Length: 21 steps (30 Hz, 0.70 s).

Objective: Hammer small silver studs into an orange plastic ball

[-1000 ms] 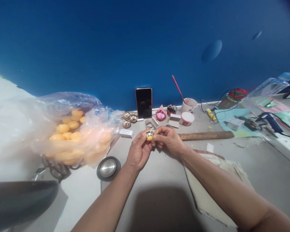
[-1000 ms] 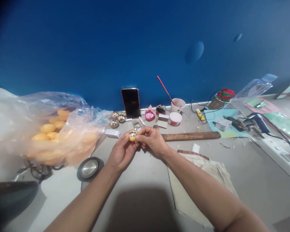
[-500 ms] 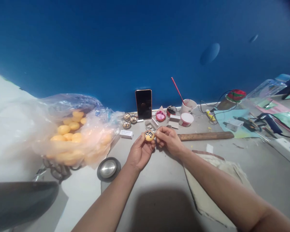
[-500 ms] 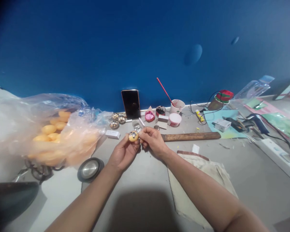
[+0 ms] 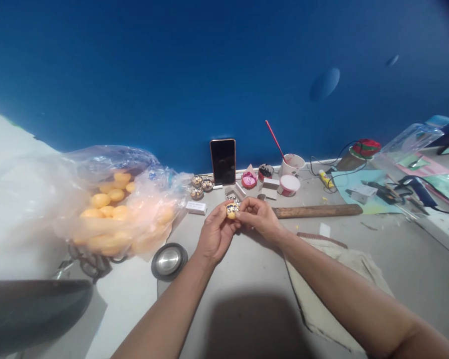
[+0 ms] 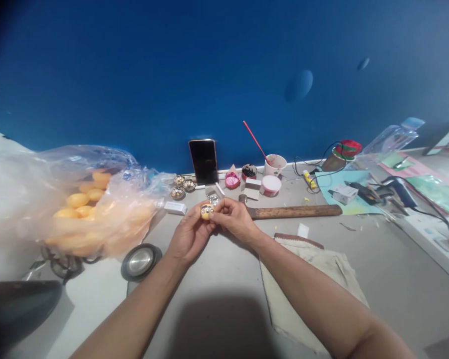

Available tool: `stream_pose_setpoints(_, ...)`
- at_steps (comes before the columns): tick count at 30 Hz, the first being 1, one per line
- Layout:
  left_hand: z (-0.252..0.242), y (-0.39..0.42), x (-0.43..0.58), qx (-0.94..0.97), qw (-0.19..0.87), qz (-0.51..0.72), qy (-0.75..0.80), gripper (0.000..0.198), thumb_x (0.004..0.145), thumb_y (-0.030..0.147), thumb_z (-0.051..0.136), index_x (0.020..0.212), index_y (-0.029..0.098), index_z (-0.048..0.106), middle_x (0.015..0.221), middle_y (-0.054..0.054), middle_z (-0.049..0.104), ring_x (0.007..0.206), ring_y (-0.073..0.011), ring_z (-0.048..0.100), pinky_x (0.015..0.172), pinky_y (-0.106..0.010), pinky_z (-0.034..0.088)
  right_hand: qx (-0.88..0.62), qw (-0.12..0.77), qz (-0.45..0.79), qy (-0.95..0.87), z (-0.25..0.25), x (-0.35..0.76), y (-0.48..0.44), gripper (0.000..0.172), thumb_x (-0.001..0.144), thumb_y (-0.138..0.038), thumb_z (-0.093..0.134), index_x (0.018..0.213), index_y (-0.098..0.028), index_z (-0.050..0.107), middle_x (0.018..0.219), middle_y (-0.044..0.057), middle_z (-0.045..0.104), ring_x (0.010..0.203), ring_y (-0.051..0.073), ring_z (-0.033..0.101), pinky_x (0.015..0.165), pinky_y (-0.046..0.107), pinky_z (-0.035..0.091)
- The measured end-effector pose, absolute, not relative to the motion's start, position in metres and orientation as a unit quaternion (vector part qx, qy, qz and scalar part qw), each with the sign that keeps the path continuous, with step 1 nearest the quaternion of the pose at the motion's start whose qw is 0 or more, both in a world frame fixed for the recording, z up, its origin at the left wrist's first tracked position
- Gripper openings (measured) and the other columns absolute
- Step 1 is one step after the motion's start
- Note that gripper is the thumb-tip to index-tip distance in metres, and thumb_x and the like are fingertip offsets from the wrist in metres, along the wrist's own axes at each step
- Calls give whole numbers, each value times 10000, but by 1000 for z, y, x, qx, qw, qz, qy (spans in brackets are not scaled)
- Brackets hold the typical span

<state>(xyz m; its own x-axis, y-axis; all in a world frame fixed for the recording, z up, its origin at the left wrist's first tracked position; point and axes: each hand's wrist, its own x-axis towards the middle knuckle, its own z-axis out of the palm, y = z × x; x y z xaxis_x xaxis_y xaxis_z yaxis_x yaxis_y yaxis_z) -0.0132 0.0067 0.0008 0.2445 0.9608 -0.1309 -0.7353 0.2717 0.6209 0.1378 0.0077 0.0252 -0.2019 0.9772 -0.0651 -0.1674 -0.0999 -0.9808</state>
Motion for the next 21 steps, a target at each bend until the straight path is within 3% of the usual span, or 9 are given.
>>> stream_pose_setpoints(9, 0, 6, -13, 253, 736, 569, 266, 394, 797, 366, 879, 1082, 120, 761, 887, -59, 738, 690, -121, 654, 630, -222, 569, -409, 483, 599, -491, 20, 136, 7, 328, 801, -405, 850, 757, -202, 595, 592, -25, 640, 513, 111, 538, 501, 230, 425)
stream_pose_setpoints(15, -1, 8, -15, 164, 796, 529, 244, 290, 874, 285, 805, 1106, 133, 718, 883, -65, 739, 698, -128, 683, 632, -218, 579, -357, 499, 653, -443, 8, 141, 12, 356, 881, -519, 767, 812, -204, 616, 577, -53, 579, 443, 88, 447, 418, 213, 398)
stream_pose_setpoints(21, 2, 9, -17, 127, 810, 518, 243, 219, 950, 231, 688, 1153, 149, 698, 883, -71, 739, 685, -140, 692, 620, -230, 575, -368, 495, 647, -448, 6, 142, 14, 376, 880, -521, 773, 785, -193, 614, 583, -48, 580, 453, 81, 463, 436, 201, 413)
